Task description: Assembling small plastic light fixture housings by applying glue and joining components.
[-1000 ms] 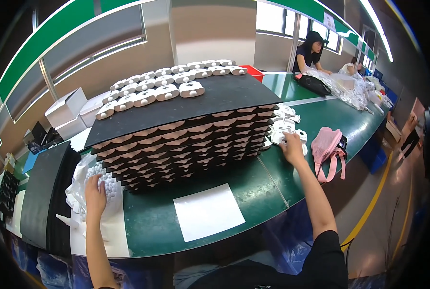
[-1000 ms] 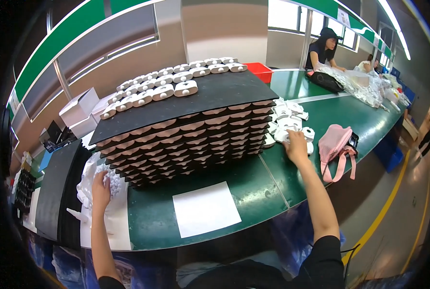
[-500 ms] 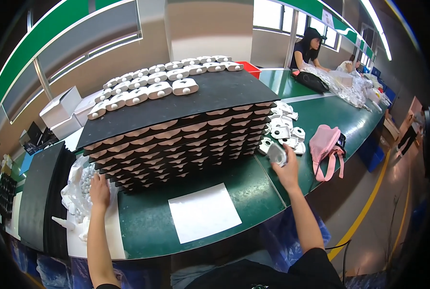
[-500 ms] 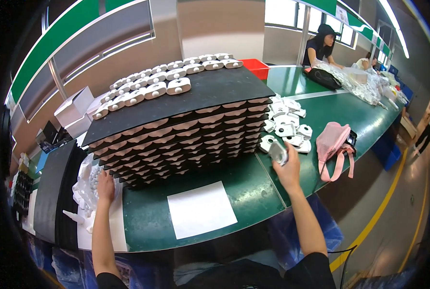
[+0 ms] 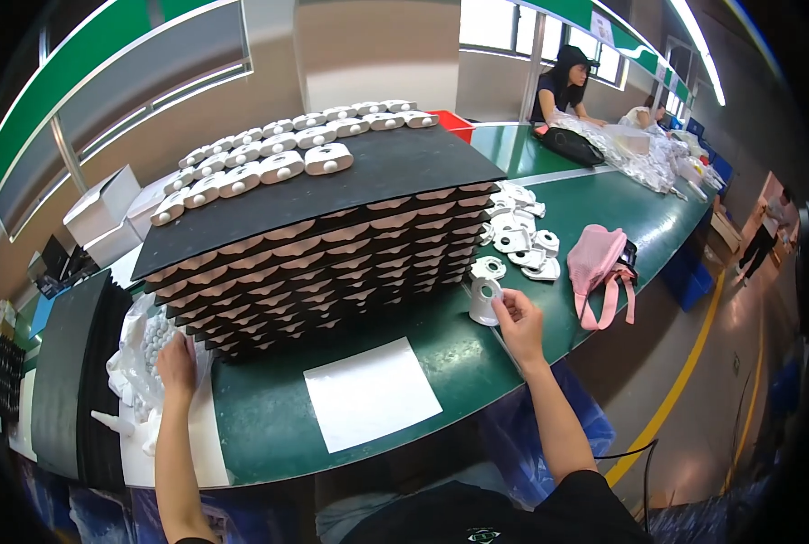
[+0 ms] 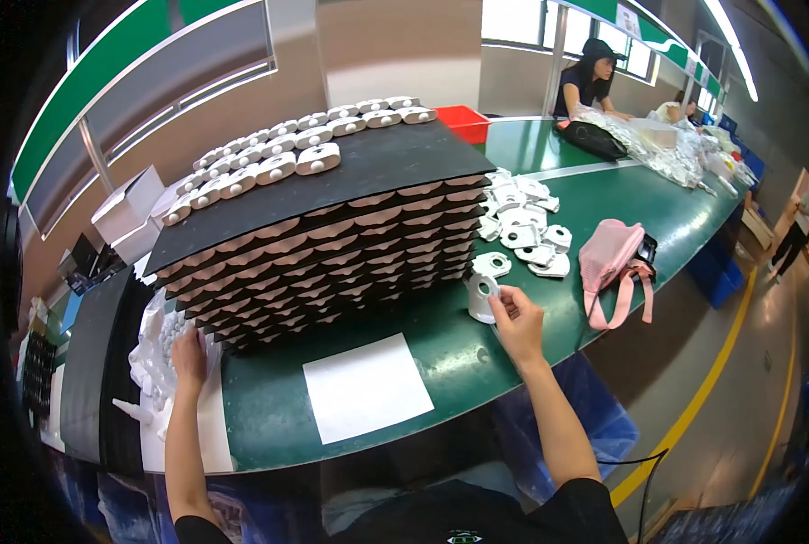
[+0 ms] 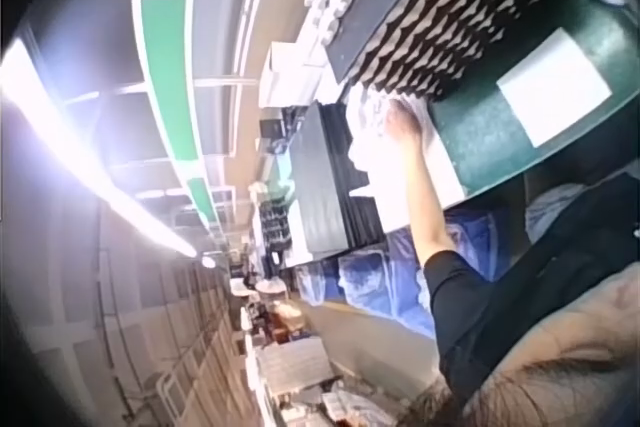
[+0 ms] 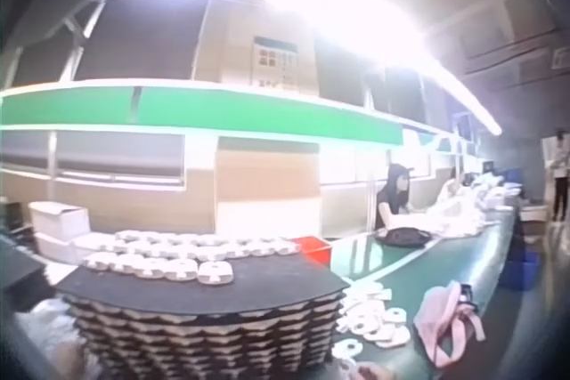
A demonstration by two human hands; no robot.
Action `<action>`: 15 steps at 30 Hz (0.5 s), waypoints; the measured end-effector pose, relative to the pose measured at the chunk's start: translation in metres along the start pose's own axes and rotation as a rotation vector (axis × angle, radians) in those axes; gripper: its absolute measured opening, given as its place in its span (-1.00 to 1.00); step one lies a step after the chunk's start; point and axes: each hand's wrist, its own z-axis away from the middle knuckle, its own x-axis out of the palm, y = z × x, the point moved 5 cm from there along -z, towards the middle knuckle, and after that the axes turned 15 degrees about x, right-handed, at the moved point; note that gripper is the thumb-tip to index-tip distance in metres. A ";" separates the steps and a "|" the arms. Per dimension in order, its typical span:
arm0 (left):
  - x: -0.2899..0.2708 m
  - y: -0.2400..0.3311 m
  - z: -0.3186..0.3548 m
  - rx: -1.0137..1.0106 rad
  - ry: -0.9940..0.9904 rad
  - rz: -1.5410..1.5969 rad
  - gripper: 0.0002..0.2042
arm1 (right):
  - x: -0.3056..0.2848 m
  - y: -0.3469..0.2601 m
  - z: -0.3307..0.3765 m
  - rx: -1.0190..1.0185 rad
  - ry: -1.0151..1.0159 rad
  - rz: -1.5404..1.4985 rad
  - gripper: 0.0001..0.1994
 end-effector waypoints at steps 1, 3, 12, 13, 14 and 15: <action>0.001 -0.011 -0.001 -0.077 0.016 0.041 -0.75 | 0.002 0.000 0.001 0.011 0.007 0.019 -0.84; 0.007 -0.050 -0.001 -0.234 0.248 0.207 -0.72 | 0.002 -0.006 0.003 0.019 -0.002 0.109 -0.82; 0.002 -0.058 0.015 -1.405 0.771 2.000 -0.80 | 0.014 -0.006 0.004 0.023 -0.152 -0.017 -0.83; -0.011 -0.044 0.015 -1.372 0.805 1.985 -0.82 | 0.023 -0.010 0.010 0.052 -0.228 -0.098 -0.83; -0.016 -0.035 0.015 -1.299 0.745 2.003 -0.84 | 0.033 -0.020 0.020 0.082 -0.301 -0.176 -0.83; -0.024 -0.029 0.019 -1.223 0.692 2.012 -0.86 | 0.047 -0.029 0.031 0.127 -0.378 -0.224 -0.86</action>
